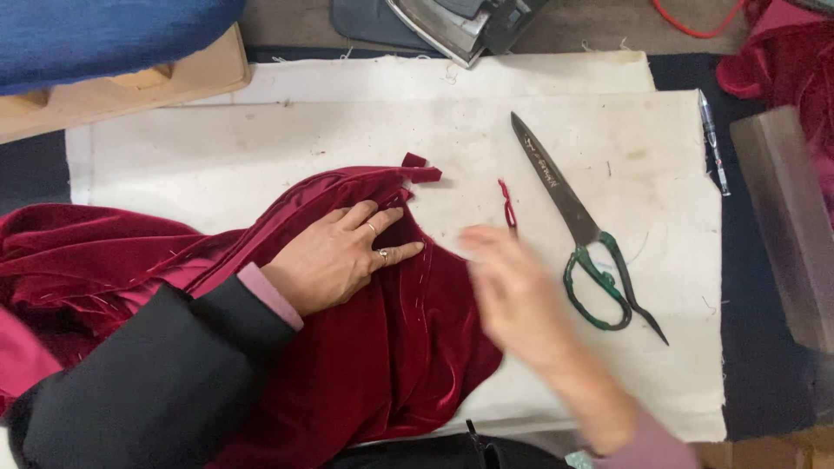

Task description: Trimming the edges of red velvet fabric using large scissors on a workbench

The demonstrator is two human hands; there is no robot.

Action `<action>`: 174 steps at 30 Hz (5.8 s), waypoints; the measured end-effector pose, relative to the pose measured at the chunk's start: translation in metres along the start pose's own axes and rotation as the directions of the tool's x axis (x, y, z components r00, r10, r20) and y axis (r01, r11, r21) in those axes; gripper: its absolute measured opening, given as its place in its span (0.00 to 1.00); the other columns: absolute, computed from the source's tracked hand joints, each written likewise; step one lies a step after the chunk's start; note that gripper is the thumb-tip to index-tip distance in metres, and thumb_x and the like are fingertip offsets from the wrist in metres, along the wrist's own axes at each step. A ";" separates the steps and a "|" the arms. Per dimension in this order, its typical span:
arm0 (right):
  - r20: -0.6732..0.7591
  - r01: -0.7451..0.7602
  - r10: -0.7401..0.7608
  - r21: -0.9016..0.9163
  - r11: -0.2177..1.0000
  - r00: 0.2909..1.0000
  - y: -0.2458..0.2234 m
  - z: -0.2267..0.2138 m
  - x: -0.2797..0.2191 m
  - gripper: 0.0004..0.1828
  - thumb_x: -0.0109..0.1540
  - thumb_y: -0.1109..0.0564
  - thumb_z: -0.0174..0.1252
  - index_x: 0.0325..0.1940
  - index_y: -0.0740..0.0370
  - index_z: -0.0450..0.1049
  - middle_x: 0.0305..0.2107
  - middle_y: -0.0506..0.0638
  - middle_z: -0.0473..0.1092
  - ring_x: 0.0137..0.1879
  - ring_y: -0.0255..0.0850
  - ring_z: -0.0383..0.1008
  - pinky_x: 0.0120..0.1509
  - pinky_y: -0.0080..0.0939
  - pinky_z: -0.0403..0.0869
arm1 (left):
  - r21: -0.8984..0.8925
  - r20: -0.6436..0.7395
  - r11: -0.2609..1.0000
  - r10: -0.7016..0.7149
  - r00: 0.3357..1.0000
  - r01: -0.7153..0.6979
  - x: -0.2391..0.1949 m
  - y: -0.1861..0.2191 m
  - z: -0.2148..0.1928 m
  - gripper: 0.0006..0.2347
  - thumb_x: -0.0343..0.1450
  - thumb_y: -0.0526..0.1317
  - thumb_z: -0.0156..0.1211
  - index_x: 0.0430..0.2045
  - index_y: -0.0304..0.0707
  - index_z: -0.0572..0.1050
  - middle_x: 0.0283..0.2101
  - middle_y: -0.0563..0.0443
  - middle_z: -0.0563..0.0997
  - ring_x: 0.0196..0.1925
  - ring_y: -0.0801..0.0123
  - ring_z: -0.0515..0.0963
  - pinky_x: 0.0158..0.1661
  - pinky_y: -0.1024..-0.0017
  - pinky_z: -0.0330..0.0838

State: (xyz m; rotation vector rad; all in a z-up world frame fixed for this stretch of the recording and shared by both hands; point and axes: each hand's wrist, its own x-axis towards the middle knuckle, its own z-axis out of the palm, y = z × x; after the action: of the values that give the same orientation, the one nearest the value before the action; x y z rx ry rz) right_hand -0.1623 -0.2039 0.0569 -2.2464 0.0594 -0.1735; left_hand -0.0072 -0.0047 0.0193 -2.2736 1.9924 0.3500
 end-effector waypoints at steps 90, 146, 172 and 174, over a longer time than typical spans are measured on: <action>-0.068 -0.025 0.027 0.021 0.999 0.997 0.018 0.000 0.015 0.12 0.56 0.67 0.55 0.42 0.63 0.77 0.40 0.57 0.73 0.49 0.55 0.75 0.51 0.51 0.74 | -0.558 0.137 0.611 -0.600 0.788 0.562 0.038 -0.061 0.011 0.06 0.64 0.44 0.62 0.28 0.46 0.78 0.27 0.49 0.77 0.42 0.55 0.78 0.44 0.58 0.73; -0.018 -0.587 0.670 -0.501 0.637 0.742 0.090 -0.078 -0.051 0.43 0.45 0.58 0.61 0.65 0.56 0.60 0.49 0.58 0.58 0.56 0.59 0.67 0.57 0.62 0.71 | -0.875 0.462 -0.345 -0.390 0.797 0.339 -0.016 0.007 -0.057 0.05 0.58 0.30 0.71 0.20 0.27 0.80 0.18 0.40 0.80 0.18 0.63 0.81 0.20 0.73 0.75; 0.720 -0.102 0.076 -0.007 0.995 0.690 0.065 -0.109 -0.053 0.36 0.58 0.28 0.35 0.53 0.56 0.65 0.36 0.47 0.68 0.36 0.38 0.69 0.42 0.36 0.68 | -0.729 0.397 -0.675 -0.554 0.732 -0.116 -0.041 0.065 -0.068 0.10 0.65 0.31 0.65 0.12 0.39 0.72 0.23 0.50 0.80 0.24 0.74 0.78 0.28 0.81 0.74; 0.731 -0.085 0.007 0.069 0.994 0.683 0.053 -0.105 -0.046 0.34 0.59 0.30 0.37 0.53 0.58 0.64 0.39 0.48 0.68 0.40 0.38 0.70 0.46 0.36 0.68 | -0.738 0.386 -0.664 -0.562 0.732 -0.120 -0.040 0.065 -0.067 0.08 0.65 0.31 0.65 0.15 0.37 0.74 0.23 0.51 0.80 0.24 0.74 0.78 0.29 0.81 0.75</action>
State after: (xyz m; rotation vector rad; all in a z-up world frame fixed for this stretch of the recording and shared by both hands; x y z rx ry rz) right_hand -0.2220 -0.3132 0.0764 -2.0551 -0.3209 0.7517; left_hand -0.0691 0.0095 0.0981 -3.6348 -0.5716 2.9908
